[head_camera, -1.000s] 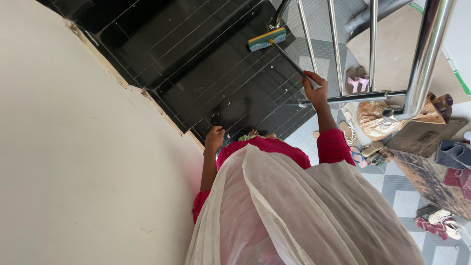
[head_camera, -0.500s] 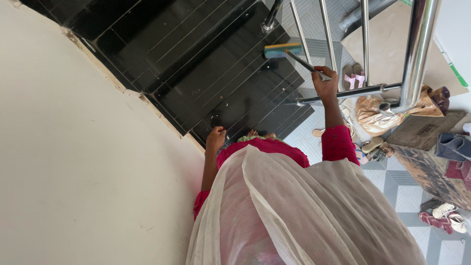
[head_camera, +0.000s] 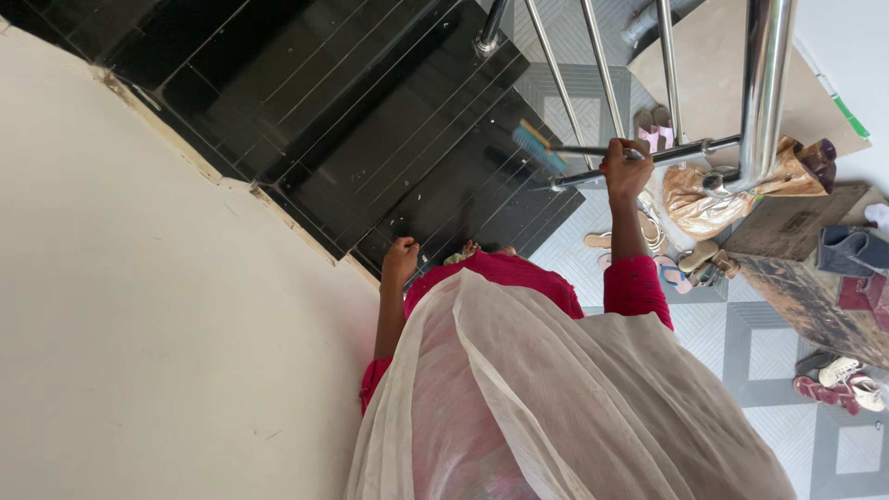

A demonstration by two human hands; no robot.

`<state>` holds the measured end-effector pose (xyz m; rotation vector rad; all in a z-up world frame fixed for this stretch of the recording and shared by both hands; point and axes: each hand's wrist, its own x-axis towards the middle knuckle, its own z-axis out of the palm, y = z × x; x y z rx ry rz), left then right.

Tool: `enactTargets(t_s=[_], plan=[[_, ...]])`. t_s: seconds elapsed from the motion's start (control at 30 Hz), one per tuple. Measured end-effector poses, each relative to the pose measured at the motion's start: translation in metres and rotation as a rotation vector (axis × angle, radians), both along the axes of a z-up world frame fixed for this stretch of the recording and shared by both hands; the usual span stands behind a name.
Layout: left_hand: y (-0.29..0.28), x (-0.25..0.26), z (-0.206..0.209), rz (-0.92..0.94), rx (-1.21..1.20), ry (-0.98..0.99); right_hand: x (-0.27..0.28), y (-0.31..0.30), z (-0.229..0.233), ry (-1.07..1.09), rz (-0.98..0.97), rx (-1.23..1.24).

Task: The person cleans the black marble steps of a staircase using a hand brush, moving the brush across the surface and into the corners of each step.

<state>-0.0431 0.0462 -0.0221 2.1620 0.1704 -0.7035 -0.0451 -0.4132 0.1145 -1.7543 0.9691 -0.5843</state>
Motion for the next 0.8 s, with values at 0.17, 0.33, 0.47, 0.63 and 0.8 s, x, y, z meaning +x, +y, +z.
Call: enactTargets(t_s=[0.17, 0.33, 0.47, 0.63, 0.8], plan=[[-0.001, -0.001, -0.003, 0.006, -0.012, 0.036, 0.001, 0.015, -0.002, -0.190, 0.031, 0.100], [-0.003, -0.001, -0.012, 0.009, 0.008, 0.098, 0.014, 0.049, 0.035, -0.077, 0.173, 0.016], [-0.004, 0.000, -0.015, 0.023, -0.015, 0.077, 0.020, 0.089, 0.042, -0.119, 0.381, -0.007], [-0.006, 0.001, -0.017, 0.040, -0.060, 0.024, 0.019, 0.143, 0.039, -0.062, 0.754, -0.181], [-0.009, 0.005, -0.016, 0.068, -0.107, -0.092, 0.006, 0.205, 0.030, 0.052, 0.969, -0.189]])
